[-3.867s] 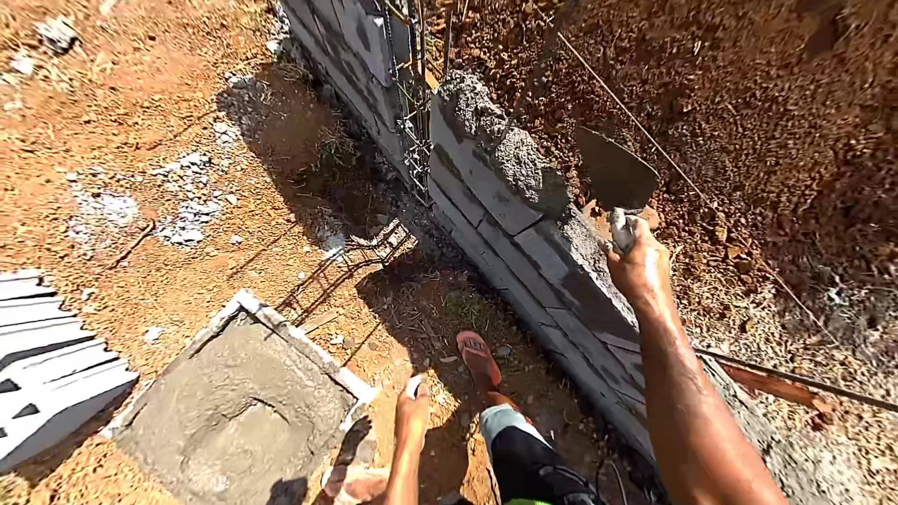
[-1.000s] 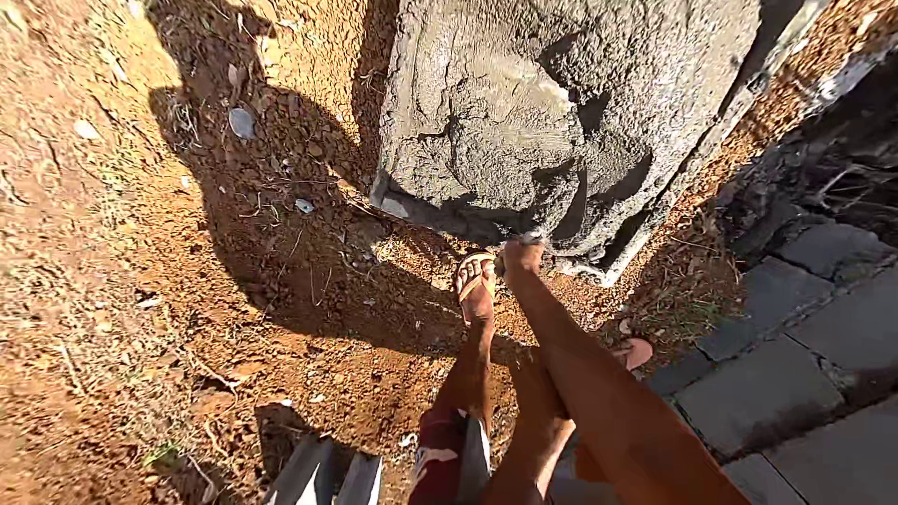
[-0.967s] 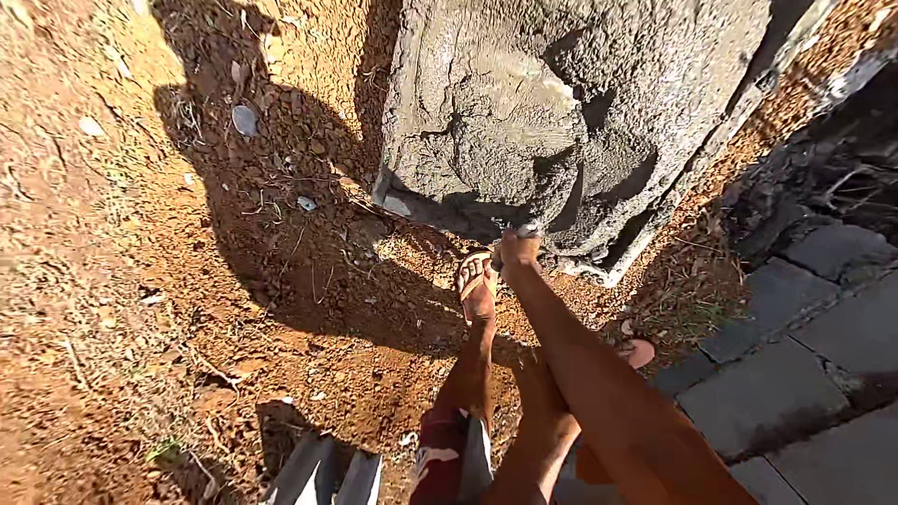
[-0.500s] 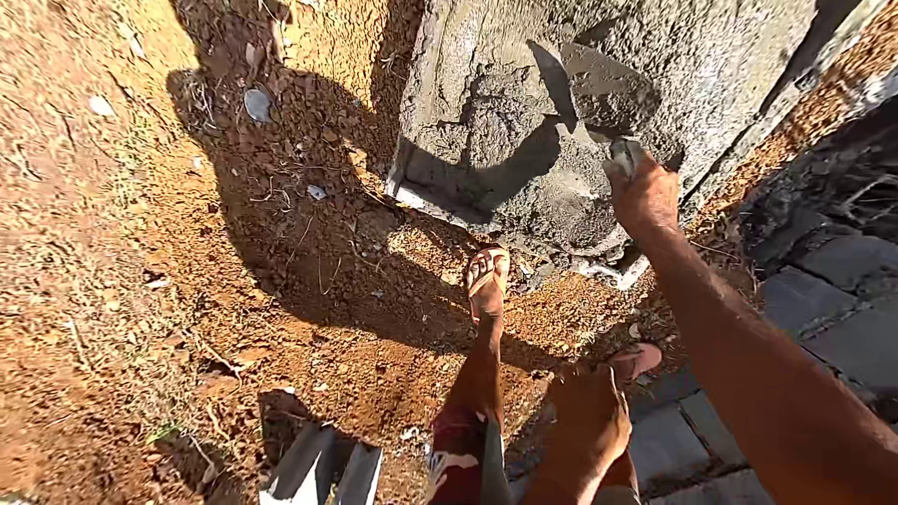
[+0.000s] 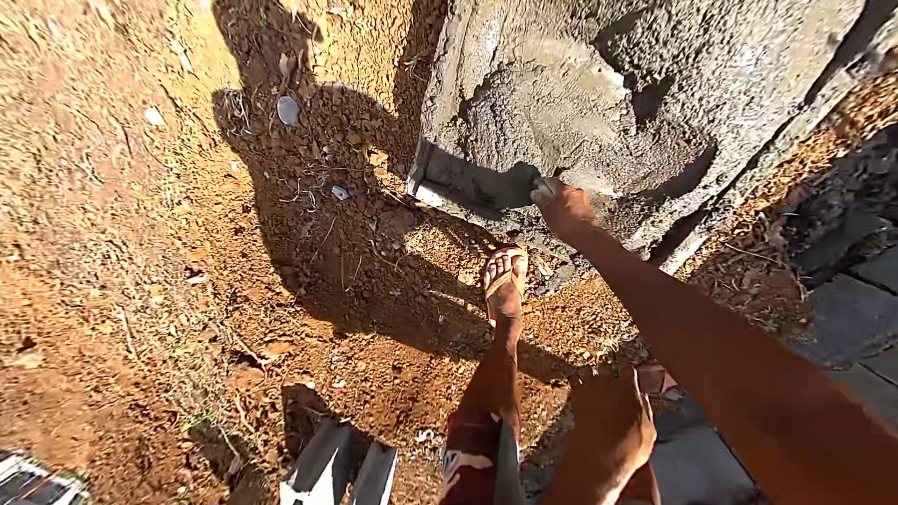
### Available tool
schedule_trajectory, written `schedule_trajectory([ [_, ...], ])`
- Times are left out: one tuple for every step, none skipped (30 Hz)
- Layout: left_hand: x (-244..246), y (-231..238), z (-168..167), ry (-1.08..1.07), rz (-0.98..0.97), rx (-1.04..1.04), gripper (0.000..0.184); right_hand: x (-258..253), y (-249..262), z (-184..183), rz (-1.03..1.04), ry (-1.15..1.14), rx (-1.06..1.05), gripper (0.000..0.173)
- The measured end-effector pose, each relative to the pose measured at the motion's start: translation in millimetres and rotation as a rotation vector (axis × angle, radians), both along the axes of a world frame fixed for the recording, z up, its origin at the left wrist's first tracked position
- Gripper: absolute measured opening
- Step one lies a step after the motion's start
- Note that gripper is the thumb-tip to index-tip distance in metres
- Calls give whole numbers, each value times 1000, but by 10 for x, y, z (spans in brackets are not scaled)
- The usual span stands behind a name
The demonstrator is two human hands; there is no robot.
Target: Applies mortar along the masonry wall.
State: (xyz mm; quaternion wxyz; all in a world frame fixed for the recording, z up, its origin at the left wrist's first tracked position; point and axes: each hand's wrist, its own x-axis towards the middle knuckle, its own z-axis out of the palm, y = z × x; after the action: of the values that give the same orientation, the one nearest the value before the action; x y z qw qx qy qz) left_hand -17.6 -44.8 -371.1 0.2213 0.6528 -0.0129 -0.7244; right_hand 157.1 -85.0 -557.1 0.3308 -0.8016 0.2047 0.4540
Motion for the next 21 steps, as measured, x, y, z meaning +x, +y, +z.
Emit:
schedule_trajectory([
  [-68, -13, -13, -17, 2, 1, 46, -13, 32, -62, -44, -9, 64, 44],
  [-155, -31, -26, -31, 2, 0, 45, -21, 64, -126, -88, -6, 130, 44],
  [-241, -55, -43, -41, -14, 3, 45, -28, 95, -186, -138, 1, 204, 44],
  [-317, -82, -53, -53, -37, 18, 45, -28, 119, -231, -198, 12, 283, 44],
  [-372, -103, -53, -81, -63, 51, 45, -36, 137, -260, -255, 28, 364, 44],
  [-340, -125, -34, -92, -87, 96, 45, -40, 143, -266, -298, 43, 433, 42],
  [-248, -155, -3, -70, -115, 141, 46, -46, 136, -256, -328, 39, 488, 42],
  [-229, -177, -1, -68, -136, 170, 46, -78, 120, -219, -355, 26, 529, 41],
  [-287, -192, -29, -88, -151, 186, 47, -124, 80, -157, -376, 0, 556, 41],
  [-395, -202, -73, -123, -167, 190, 47, -180, 11, -56, -397, -29, 576, 42],
  [-509, -214, -114, -155, -174, 183, 46, -247, -80, 67, -403, -76, 576, 41],
  [-608, -231, -148, -168, -170, 170, 46, -327, -206, 220, -397, -130, 572, 41],
  [-698, -250, -191, -178, -159, 157, 46, -423, -361, 397, -388, -183, 570, 40],
  [-792, -262, -251, -192, -141, 145, 46, -530, -536, 588, -380, -231, 557, 40],
  [-909, -251, -333, -221, -123, 136, 45, -669, -717, 793, -387, -265, 537, 40],
  [-1026, -228, -413, -250, -103, 131, 45, -839, -908, 1006, -399, -275, 514, 40],
  [-1128, -203, -482, -283, -85, 127, 45, -1047, -1102, 1226, -420, -279, 484, 40],
  [-1206, -185, -517, -300, -74, 120, 45, -1293, -1299, 1453, -452, -279, 459, 40],
  [-1254, -178, -491, -304, -83, 105, 44, -1559, -1506, 1667, -471, -260, 437, 41],
  [-1298, -175, -442, -322, -99, 83, 43, -1848, -1727, 1855, -475, -242, 420, 42],
  [-1341, -182, -399, -331, -104, 64, 42, -2158, -1968, 2031, -475, -227, 407, 44],
])
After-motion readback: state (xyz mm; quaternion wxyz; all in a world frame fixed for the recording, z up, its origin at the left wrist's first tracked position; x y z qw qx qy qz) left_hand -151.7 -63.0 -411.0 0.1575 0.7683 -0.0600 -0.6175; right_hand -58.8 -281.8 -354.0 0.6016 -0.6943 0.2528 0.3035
